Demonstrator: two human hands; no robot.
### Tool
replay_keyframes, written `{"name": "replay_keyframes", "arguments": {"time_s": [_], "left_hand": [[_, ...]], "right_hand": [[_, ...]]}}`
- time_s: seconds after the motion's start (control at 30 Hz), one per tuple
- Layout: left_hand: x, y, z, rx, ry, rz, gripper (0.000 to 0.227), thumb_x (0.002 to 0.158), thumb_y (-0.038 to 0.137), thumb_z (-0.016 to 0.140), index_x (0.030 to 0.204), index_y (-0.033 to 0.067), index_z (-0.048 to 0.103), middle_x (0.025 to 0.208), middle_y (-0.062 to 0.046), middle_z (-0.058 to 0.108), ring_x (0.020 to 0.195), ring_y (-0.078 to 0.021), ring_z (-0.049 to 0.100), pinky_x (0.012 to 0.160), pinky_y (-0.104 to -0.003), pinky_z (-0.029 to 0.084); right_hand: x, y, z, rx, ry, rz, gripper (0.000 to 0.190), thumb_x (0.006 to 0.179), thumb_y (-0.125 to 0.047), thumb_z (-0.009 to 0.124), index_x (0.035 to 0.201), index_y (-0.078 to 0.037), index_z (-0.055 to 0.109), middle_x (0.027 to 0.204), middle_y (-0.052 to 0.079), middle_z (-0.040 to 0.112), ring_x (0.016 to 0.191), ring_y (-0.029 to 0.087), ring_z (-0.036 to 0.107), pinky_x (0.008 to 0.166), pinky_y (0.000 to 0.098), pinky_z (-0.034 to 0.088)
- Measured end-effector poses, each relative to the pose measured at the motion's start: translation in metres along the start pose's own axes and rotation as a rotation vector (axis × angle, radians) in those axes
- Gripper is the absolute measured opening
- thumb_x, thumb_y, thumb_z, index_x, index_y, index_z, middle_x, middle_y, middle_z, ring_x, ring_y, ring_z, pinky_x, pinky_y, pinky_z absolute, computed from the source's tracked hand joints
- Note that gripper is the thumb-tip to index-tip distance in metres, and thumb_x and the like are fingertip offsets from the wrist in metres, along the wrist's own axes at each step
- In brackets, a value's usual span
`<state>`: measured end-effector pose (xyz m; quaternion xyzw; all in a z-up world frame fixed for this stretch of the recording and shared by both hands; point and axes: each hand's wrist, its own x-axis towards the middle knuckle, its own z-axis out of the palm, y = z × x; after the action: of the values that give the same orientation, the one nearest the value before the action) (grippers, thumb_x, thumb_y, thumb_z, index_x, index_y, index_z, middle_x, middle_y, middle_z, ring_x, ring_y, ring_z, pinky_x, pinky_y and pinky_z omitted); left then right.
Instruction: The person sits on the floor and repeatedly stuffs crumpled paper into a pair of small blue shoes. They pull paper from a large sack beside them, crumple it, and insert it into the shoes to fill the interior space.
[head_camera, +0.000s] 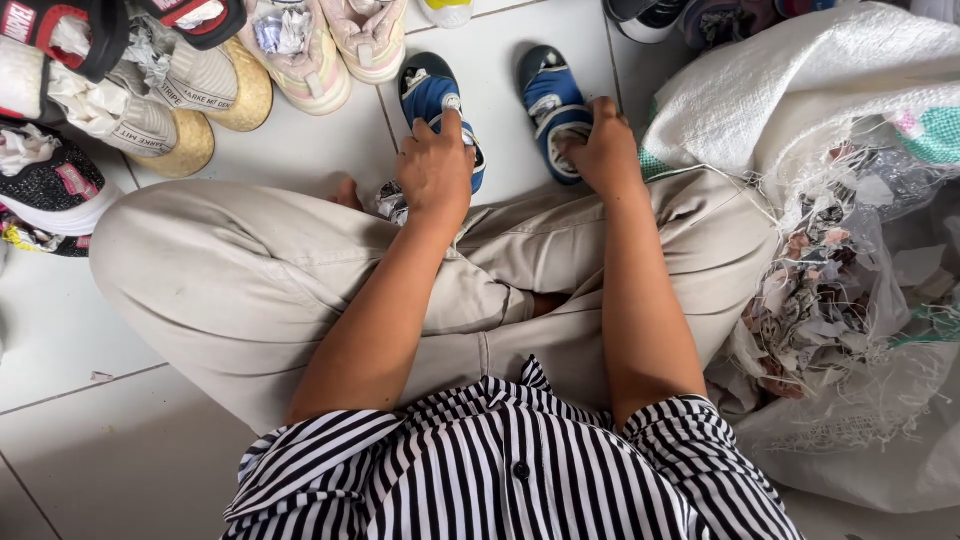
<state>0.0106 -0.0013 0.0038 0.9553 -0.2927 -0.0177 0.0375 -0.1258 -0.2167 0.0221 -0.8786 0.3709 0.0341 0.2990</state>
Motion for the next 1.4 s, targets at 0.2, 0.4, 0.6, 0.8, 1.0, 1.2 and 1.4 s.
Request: {"name": "replay_keyframes", "arguments": {"time_s": [0.2, 0.4, 0.6, 0.8, 1.0, 1.2, 1.4], "left_hand": [[-0.008, -0.006, 0.005, 0.006, 0.264, 0.087, 0.078, 0.063, 0.046, 0.1, 0.116, 0.0051, 0.059, 0.104, -0.035, 0.065, 0.113, -0.0556, 0.061, 0.092, -0.062, 0.051], [-0.01, -0.014, 0.014, 0.015, 0.245, 0.069, 0.087, 0.054, 0.046, 0.102, 0.112, 0.0002, 0.057, 0.125, -0.036, 0.056, 0.119, -0.0531, 0.057, 0.093, -0.06, 0.053], [-0.009, -0.013, -0.02, -0.053, 0.037, 0.036, 0.075, 0.081, 0.05, 0.09, 0.124, -0.0006, 0.056, 0.133, -0.03, 0.057, 0.121, -0.0494, 0.06, 0.09, -0.052, 0.06], [0.004, -0.049, -0.038, -0.132, -0.234, -0.051, 0.063, 0.101, 0.049, 0.069, 0.137, -0.0013, 0.055, 0.151, -0.029, 0.043, 0.13, -0.0449, 0.055, 0.092, -0.057, 0.057], [-0.009, -0.063, -0.062, -0.12, -0.379, 0.037, 0.05, 0.099, 0.053, 0.062, 0.114, 0.0054, 0.062, 0.104, -0.015, 0.07, 0.094, -0.0353, 0.07, 0.078, -0.057, 0.049], [0.001, -0.047, -0.007, -0.088, -0.202, 0.066, 0.053, 0.093, 0.048, 0.075, 0.111, 0.0009, 0.056, 0.089, -0.011, 0.061, 0.074, -0.0291, 0.071, 0.062, -0.046, 0.058], [-0.003, -0.037, -0.037, -0.216, -0.241, 0.103, 0.047, 0.102, 0.035, 0.069, 0.12, -0.0049, 0.053, 0.104, -0.016, 0.062, 0.086, -0.0312, 0.075, 0.068, -0.045, 0.064]], "right_hand": [[-0.037, -0.062, -0.021, 0.056, -0.162, -0.021, 0.056, 0.083, -0.019, 0.089, 0.127, -0.002, 0.058, 0.107, 0.034, 0.066, 0.104, 0.053, 0.069, 0.087, 0.0584, 0.057], [-0.028, -0.057, 0.002, 0.207, -0.167, -0.129, 0.038, 0.092, -0.013, 0.081, 0.125, -0.01, 0.063, 0.101, 0.026, 0.071, 0.089, 0.039, 0.075, 0.07, 0.0454, 0.061], [-0.021, -0.051, 0.019, 0.162, -0.033, -0.287, 0.044, 0.096, -0.005, 0.075, 0.138, -0.009, 0.06, 0.108, 0.027, 0.07, 0.098, 0.044, 0.073, 0.08, 0.0511, 0.062], [-0.044, -0.064, 0.01, -0.073, 0.198, -0.407, 0.043, 0.098, -0.003, 0.072, 0.139, -0.002, 0.058, 0.11, 0.022, 0.065, 0.1, 0.04, 0.072, 0.076, 0.0459, 0.065], [-0.07, -0.095, 0.068, -0.147, 0.41, -0.809, 0.016, 0.084, -0.014, 0.082, 0.099, -0.013, 0.078, 0.091, 0.01, 0.066, 0.09, 0.031, 0.065, 0.073, 0.0389, 0.053], [-0.073, -0.087, 0.098, -0.412, 0.361, -0.831, 0.022, 0.081, -0.034, 0.078, 0.1, -0.024, 0.074, 0.096, -0.006, 0.066, 0.095, 0.021, 0.057, 0.072, 0.0372, 0.046], [-0.069, -0.068, 0.122, -0.491, 0.243, -0.729, 0.051, 0.08, -0.025, 0.085, 0.126, -0.019, 0.065, 0.102, 0.002, 0.063, 0.093, 0.027, 0.066, 0.07, 0.0424, 0.058]]}}
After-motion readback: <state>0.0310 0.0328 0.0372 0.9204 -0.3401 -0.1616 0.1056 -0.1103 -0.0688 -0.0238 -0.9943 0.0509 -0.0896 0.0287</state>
